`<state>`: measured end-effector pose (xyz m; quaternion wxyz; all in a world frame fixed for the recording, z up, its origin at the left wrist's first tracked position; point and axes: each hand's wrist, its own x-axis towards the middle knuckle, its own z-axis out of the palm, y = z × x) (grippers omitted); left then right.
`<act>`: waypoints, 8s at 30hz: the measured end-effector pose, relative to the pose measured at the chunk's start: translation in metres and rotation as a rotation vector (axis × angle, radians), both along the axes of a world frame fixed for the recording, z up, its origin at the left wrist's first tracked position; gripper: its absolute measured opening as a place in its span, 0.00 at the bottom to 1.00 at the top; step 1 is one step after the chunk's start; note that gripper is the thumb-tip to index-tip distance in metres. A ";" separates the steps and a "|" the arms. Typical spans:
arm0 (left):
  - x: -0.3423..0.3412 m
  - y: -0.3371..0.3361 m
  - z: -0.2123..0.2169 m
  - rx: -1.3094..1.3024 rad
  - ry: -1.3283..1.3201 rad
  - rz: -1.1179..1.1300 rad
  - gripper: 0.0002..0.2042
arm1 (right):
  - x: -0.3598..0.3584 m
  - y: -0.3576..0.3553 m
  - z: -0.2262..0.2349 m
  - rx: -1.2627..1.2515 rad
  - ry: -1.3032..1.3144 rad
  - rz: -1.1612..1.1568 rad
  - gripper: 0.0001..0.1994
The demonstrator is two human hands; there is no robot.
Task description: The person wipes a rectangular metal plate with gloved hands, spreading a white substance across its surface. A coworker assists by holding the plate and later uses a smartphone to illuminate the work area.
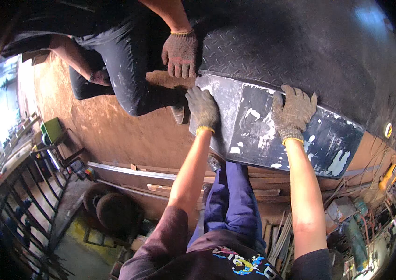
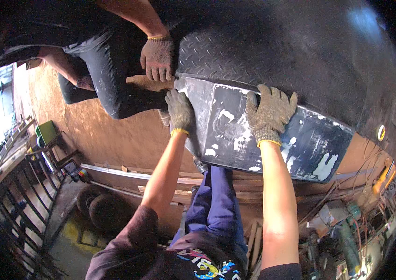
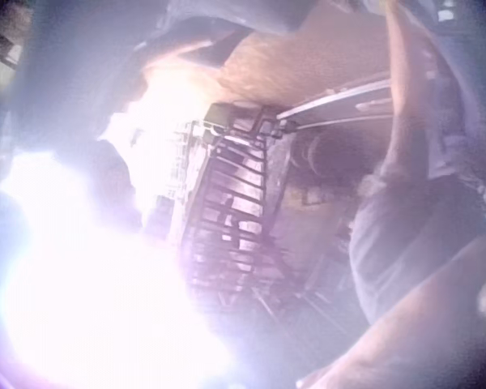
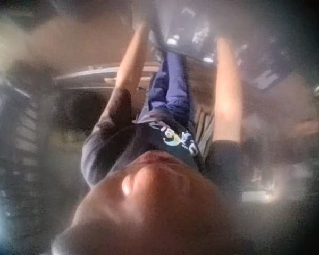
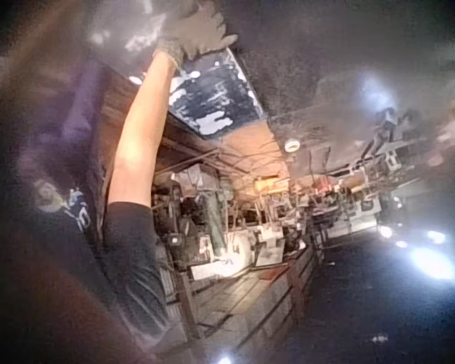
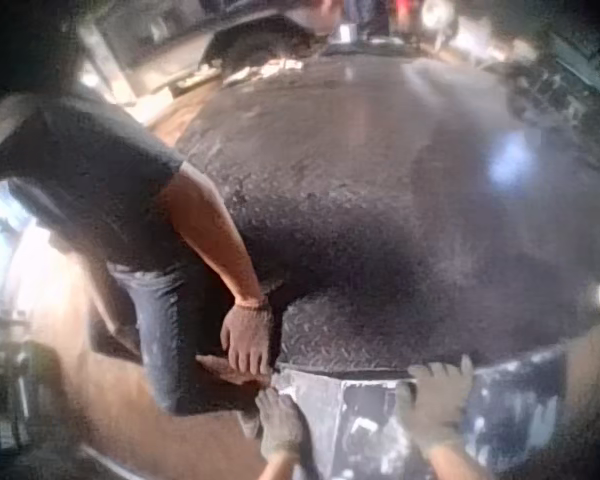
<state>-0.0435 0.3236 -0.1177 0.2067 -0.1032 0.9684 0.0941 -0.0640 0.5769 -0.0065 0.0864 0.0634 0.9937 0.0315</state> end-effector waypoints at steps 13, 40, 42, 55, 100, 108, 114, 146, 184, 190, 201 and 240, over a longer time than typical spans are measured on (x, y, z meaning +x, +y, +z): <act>0.081 0.032 0.009 0.227 0.324 0.044 0.22 | 0.005 -0.004 0.002 0.006 0.009 0.020 0.22; 0.044 -0.003 0.009 0.237 0.288 0.299 0.25 | 0.003 -0.016 0.007 -0.003 -0.001 0.050 0.21; 0.041 0.012 0.021 0.300 0.266 0.324 0.25 | 0.000 -0.010 0.009 0.037 -0.019 0.031 0.21; 0.030 0.017 0.020 0.176 0.208 0.060 0.20 | -0.002 -0.003 0.021 0.064 0.001 0.029 0.20; 0.050 -0.004 -0.013 0.005 0.465 -0.024 0.14 | -0.001 -0.015 0.039 -0.032 -0.092 0.036 0.21; 0.036 0.004 0.006 -0.428 0.318 -0.399 0.13 | -0.012 0.004 0.025 -0.031 -0.145 0.028 0.23; 0.042 -0.003 -0.002 -0.286 0.262 -0.310 0.13 | -0.014 0.005 0.072 -1.003 0.330 0.305 0.51; 0.037 0.004 0.001 0.044 0.310 -0.067 0.14 | -0.008 0.020 0.004 -0.063 0.072 0.242 0.32; 0.022 -0.031 -0.028 0.170 0.123 0.184 0.32 | -0.008 0.018 -0.028 -0.300 0.157 0.384 0.19; 0.043 0.066 0.034 0.208 0.444 0.245 0.30 | 0.002 0.034 -0.025 -0.226 0.145 0.381 0.19; 0.033 0.049 0.015 0.238 0.315 0.102 0.32 | -0.007 0.031 -0.021 -0.234 0.070 0.336 0.19; 0.095 -0.025 -0.033 -0.021 0.218 0.179 0.18 | -0.011 0.018 -0.013 -0.262 0.015 0.302 0.22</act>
